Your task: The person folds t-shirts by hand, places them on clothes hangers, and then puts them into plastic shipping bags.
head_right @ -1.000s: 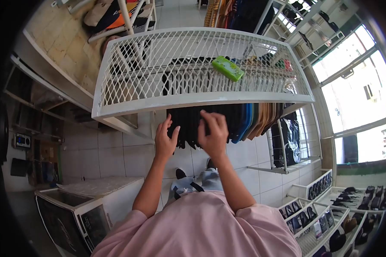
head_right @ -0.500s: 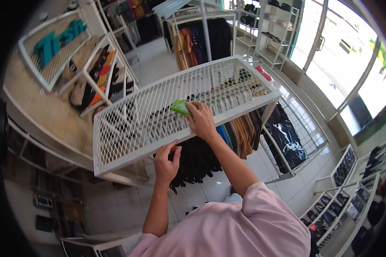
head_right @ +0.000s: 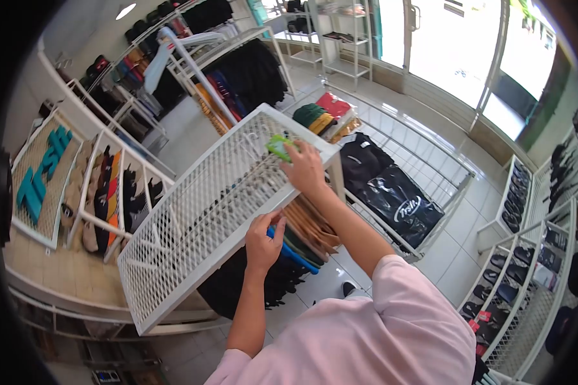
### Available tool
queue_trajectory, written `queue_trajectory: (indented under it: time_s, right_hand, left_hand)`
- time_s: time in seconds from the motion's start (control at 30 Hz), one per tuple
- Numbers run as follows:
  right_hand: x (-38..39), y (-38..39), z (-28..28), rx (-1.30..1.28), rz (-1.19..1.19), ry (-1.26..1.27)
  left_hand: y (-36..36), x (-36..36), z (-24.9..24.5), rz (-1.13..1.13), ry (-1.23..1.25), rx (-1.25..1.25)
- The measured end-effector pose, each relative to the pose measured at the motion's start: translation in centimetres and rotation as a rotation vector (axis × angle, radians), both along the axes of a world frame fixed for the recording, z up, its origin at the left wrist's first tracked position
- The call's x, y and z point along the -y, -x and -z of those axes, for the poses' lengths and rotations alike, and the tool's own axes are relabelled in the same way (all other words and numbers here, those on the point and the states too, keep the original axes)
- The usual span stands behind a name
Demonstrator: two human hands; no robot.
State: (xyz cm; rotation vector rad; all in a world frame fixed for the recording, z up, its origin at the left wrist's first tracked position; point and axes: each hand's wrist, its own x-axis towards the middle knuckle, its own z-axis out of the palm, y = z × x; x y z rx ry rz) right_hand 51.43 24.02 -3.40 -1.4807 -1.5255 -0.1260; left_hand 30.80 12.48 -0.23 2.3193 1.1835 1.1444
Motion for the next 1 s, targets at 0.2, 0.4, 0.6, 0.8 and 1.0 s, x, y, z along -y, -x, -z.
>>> queue_trajectory:
  time_s: [0.2, 0.4, 0.6, 0.8, 1.0]
  right_hand:
    - [8.9, -7.2, 1.9, -0.236, 0.188, -0.131]
    - [16.5, -20.4, 22.1, -0.388, 0.442, 0.362]
    - [19.5, -32.0, 33.4, -0.356, 0.685, 0.677]
    - [17.4, -40.7, 40.3, -0.235, 0.776, 0.851]
    - [15.3, -45.3, 39.9, -0.141, 0.753, 0.971]
  left_hand:
    - [-9.1, -0.9, 3.8, 0.140, 0.320, -0.007]
    - [-18.5, -0.5, 14.1, 0.444, 0.633, -0.156]
    - [-27.7, -0.1, 23.7, 0.623, 0.813, -0.348]
    - [-33.3, 0.1, 29.7, 0.628, 0.902, -0.412]
    - [-32.7, 0.8, 30.7, 0.610, 0.942, -0.381]
